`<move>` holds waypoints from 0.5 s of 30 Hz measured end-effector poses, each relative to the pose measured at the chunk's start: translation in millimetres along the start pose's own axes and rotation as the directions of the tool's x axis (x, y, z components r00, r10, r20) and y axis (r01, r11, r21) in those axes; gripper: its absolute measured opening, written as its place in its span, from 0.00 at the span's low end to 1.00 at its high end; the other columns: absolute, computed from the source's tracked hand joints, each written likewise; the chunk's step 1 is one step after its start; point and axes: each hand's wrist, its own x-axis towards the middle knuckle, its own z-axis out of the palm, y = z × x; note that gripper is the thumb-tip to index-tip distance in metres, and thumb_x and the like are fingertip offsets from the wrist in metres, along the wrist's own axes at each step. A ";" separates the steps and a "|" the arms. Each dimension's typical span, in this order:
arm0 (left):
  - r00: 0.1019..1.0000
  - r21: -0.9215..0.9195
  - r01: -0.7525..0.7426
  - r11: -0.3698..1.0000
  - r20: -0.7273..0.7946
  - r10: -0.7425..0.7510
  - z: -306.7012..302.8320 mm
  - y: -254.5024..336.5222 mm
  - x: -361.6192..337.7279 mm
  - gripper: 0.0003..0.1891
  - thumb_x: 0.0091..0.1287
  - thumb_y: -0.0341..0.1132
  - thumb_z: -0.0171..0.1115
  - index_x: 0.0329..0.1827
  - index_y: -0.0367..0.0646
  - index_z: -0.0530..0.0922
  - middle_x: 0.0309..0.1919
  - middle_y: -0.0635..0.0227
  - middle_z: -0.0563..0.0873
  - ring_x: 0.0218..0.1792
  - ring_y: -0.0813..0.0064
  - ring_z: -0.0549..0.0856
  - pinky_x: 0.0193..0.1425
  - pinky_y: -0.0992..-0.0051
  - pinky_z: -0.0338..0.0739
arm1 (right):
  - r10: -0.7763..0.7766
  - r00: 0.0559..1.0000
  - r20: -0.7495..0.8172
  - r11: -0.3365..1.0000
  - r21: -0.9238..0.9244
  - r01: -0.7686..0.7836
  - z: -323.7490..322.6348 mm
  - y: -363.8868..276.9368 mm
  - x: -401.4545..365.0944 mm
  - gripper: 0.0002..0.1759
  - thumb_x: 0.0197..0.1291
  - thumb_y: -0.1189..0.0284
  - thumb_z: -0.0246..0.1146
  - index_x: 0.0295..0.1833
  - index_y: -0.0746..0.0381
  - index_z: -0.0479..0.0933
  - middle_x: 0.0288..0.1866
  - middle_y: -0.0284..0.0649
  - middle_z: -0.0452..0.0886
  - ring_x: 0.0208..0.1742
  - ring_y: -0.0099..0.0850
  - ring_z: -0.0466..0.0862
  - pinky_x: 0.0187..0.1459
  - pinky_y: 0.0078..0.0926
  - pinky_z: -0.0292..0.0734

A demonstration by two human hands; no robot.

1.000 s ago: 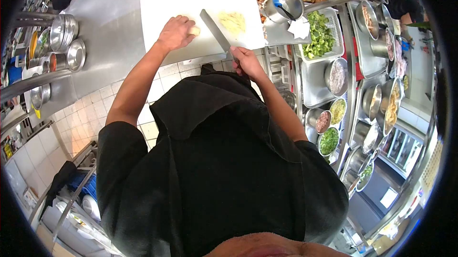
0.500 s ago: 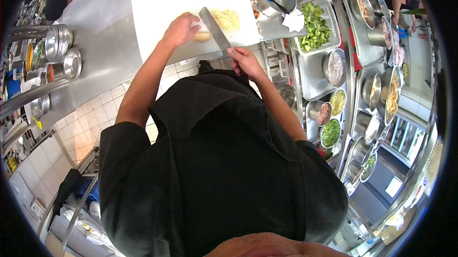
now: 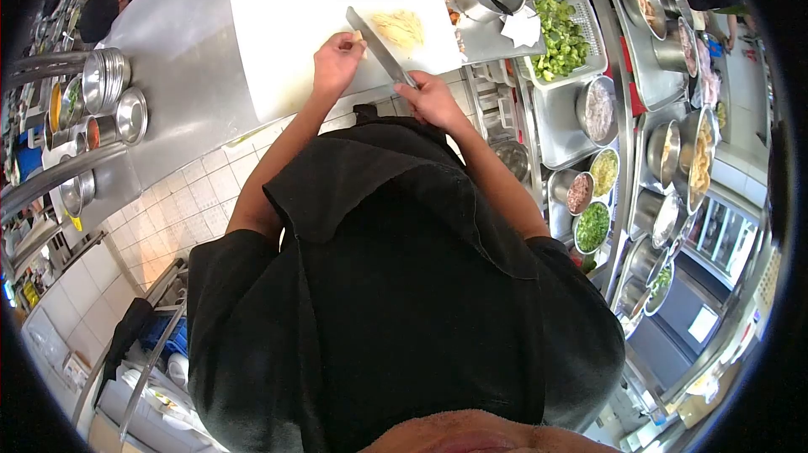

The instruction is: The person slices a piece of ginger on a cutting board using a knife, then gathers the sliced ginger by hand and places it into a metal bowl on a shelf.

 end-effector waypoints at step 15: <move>0.841 -0.017 -0.540 0.841 -0.026 0.540 -4.7 -39.1 3.6 0.08 0.67 0.28 0.74 0.47 0.38 0.86 0.44 0.59 0.90 0.43 0.63 0.91 0.48 0.68 0.87 | 0.002 0.997 -0.081 0.936 -0.350 -0.030 1.5 -11.6 -2.5 0.26 0.67 0.54 0.71 0.63 0.59 0.84 0.43 0.50 0.89 0.45 0.42 0.89 0.52 0.40 0.81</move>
